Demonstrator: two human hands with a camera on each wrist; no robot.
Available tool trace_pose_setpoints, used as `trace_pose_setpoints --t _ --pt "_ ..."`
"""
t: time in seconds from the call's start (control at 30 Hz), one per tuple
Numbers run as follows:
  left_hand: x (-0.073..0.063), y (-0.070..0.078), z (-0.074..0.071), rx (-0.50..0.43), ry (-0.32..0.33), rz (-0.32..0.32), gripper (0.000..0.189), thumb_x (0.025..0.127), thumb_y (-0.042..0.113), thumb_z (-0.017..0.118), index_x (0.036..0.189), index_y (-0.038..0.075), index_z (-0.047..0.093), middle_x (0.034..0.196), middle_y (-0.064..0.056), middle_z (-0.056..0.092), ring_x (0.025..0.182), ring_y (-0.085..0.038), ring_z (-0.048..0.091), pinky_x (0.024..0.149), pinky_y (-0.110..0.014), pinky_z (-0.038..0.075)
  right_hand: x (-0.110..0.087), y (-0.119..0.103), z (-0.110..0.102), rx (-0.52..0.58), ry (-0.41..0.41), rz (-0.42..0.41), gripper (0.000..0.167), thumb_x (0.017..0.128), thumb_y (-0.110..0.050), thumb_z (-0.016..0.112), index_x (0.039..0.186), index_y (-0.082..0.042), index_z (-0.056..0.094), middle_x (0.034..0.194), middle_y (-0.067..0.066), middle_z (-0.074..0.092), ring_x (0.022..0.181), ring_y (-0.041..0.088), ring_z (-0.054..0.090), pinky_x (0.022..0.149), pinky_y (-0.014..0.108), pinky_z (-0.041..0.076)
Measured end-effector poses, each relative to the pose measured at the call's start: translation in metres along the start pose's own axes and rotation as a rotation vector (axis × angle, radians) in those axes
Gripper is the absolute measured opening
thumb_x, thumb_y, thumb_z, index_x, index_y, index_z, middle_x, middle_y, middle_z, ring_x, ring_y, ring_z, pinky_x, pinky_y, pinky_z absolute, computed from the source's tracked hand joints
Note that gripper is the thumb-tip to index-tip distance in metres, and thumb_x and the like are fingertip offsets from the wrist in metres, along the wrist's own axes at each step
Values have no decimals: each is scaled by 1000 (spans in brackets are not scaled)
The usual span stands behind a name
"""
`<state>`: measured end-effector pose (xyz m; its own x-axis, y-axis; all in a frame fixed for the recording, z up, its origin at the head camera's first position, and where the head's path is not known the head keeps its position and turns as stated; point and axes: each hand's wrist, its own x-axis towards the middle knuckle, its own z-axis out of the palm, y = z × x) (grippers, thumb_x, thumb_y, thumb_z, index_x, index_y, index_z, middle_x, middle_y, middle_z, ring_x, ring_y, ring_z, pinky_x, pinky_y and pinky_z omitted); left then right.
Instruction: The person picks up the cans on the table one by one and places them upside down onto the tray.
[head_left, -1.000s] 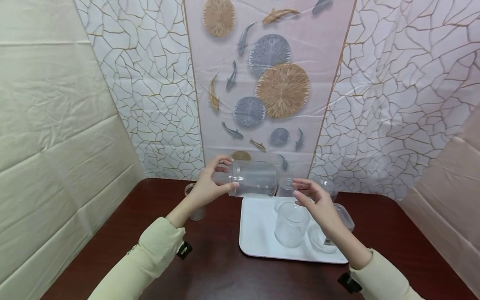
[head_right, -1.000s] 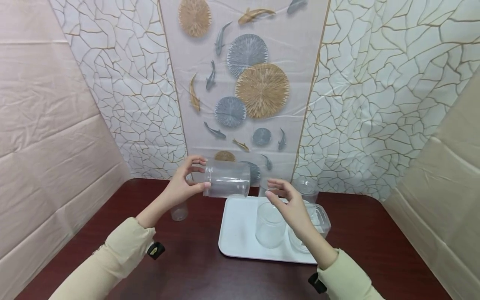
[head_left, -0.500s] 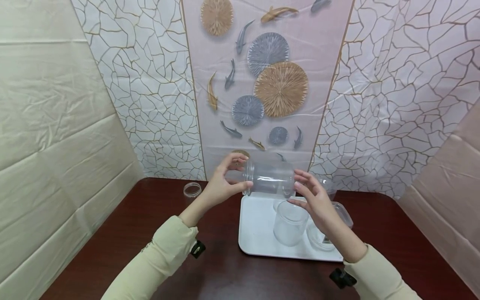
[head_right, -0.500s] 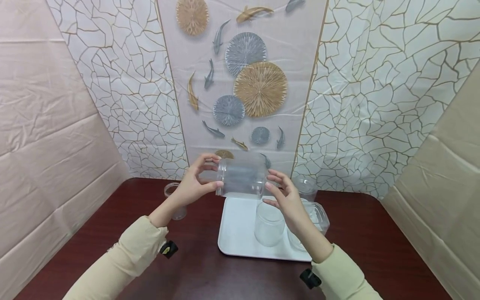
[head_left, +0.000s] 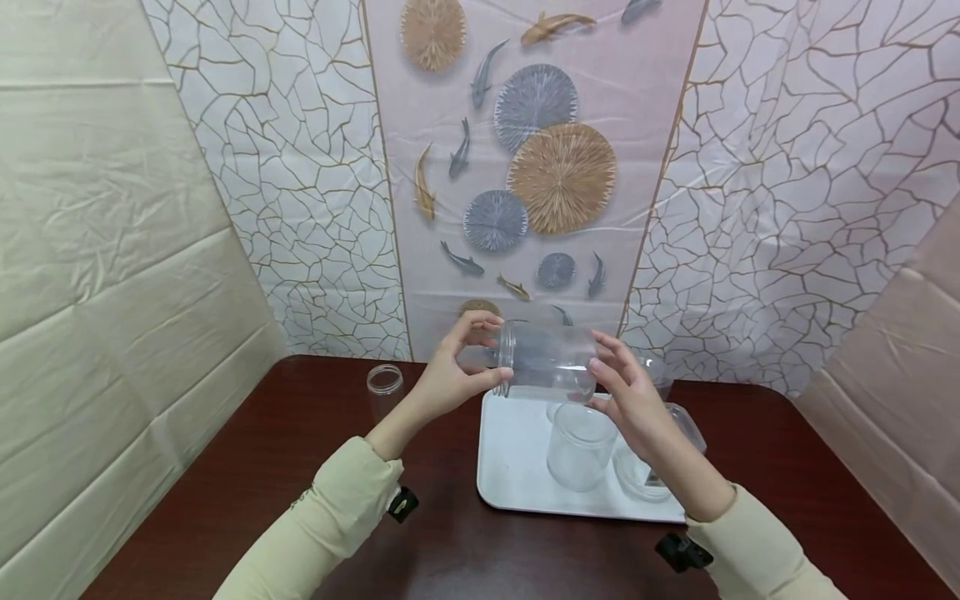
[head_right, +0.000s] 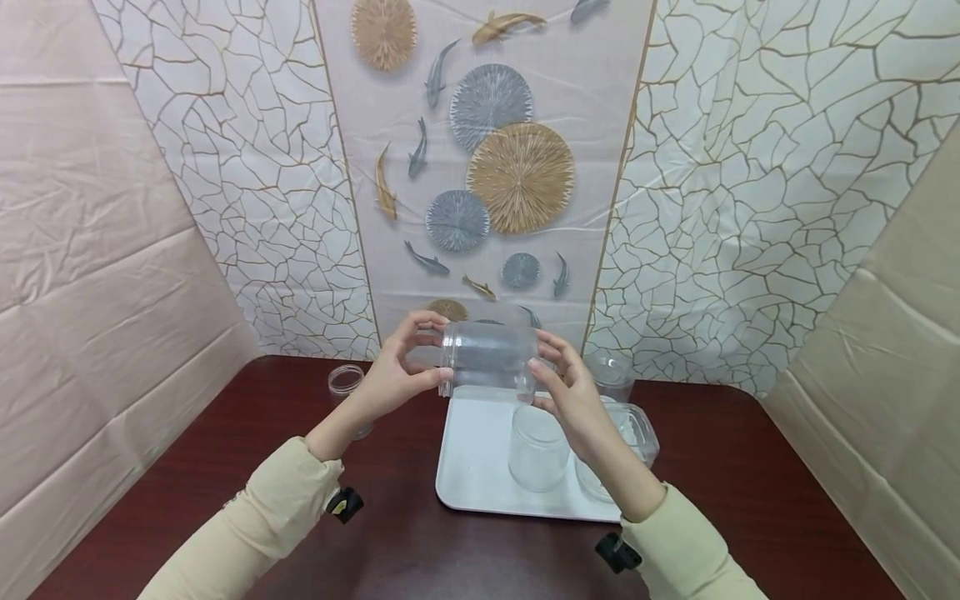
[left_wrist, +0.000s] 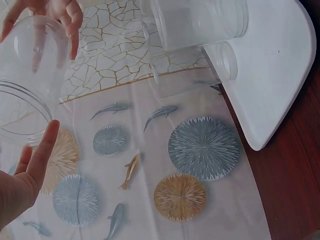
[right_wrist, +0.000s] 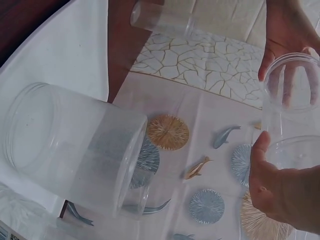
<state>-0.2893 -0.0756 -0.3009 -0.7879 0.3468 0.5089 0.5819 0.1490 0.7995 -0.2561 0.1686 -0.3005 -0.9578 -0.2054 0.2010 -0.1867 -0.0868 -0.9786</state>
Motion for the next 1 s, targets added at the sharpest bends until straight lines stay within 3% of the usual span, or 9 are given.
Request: trace_pose_setpoints --t 0.23,0.5,0.77,0.9,1.0 --pt "-1 1 -2 -6 -5 12 54 81 9 71 127 18 46 130 -7 45 116 -27 53 80 -40 55 3 -2 1 -1 -8 21 53 97 -27 46 144 -15 25 135 13 30 103 7 53 82 28 51" --pt "-3 -2 -3 -42 -39 31 53 82 9 71 128 15 45 131 -11 43 116 -30 52 80 -38 55 2 -3 -4 -47 -71 54 69 96 -31 46 151 -10 9 148 23 17 123 22 41 86 28 50" --pt "-3 0 -1 -70 -52 45 56 80 1 70 128 13 42 132 -11 41 119 -31 49 81 -36 56 1 -8 -6 -68 -72 16 60 94 -27 49 145 -11 21 136 15 30 107 7 50 83 26 51" --pt "-4 0 1 -97 -63 40 59 80 -1 70 130 12 41 134 -12 40 121 -31 47 83 -37 55 1 -8 -7 -73 -72 -1 54 94 -27 50 142 -15 28 134 14 31 105 6 51 82 26 51" --pt "-6 -2 1 -113 -99 38 62 82 3 70 134 13 39 138 -13 39 126 -33 45 90 -44 52 0 -8 -8 -65 -58 6 51 94 -28 49 141 -17 30 135 14 29 105 7 50 82 27 51"
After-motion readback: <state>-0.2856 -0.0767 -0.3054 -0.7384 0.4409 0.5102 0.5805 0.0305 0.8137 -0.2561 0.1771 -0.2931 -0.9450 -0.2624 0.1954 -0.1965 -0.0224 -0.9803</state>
